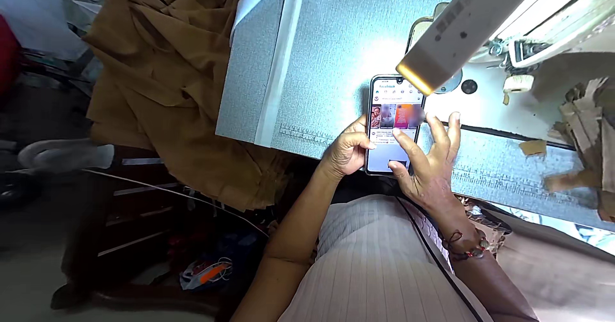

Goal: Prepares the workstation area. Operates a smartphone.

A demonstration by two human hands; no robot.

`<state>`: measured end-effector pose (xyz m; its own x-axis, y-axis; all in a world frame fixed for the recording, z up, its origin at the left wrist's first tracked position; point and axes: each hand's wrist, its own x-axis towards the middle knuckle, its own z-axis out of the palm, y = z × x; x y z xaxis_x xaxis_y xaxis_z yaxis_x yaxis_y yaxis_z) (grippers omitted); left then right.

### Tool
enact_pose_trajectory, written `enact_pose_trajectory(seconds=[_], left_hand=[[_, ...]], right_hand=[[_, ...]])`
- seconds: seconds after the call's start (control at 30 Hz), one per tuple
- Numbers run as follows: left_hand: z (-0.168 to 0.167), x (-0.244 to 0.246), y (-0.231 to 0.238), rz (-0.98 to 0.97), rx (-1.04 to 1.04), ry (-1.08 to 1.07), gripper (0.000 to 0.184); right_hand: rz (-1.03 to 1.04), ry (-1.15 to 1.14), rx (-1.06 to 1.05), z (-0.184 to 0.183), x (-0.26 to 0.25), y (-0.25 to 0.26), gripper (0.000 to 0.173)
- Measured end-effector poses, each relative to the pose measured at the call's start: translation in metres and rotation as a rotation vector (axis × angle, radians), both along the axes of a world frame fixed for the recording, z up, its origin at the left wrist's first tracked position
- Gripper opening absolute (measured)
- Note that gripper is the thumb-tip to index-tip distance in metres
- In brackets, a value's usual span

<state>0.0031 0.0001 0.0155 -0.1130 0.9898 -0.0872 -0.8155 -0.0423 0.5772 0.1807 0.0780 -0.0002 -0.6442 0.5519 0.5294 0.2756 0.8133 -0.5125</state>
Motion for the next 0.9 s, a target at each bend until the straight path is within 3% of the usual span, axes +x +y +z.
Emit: enact_pose_trajectory(seconds=[0.3,0.9], left_hand=[[-0.0018,0.0001,0.0010,0.005,0.021,-0.020,0.042],[0.0012,0.0023,-0.0039,-0.001,-0.011,0.024,0.048]], right_hand=[[0.105,0.060,0.005,-0.0033,0.0040,0.0001,0.049],[0.071,0.092,-0.015,-0.0048,0.0053,0.0002,0.053]])
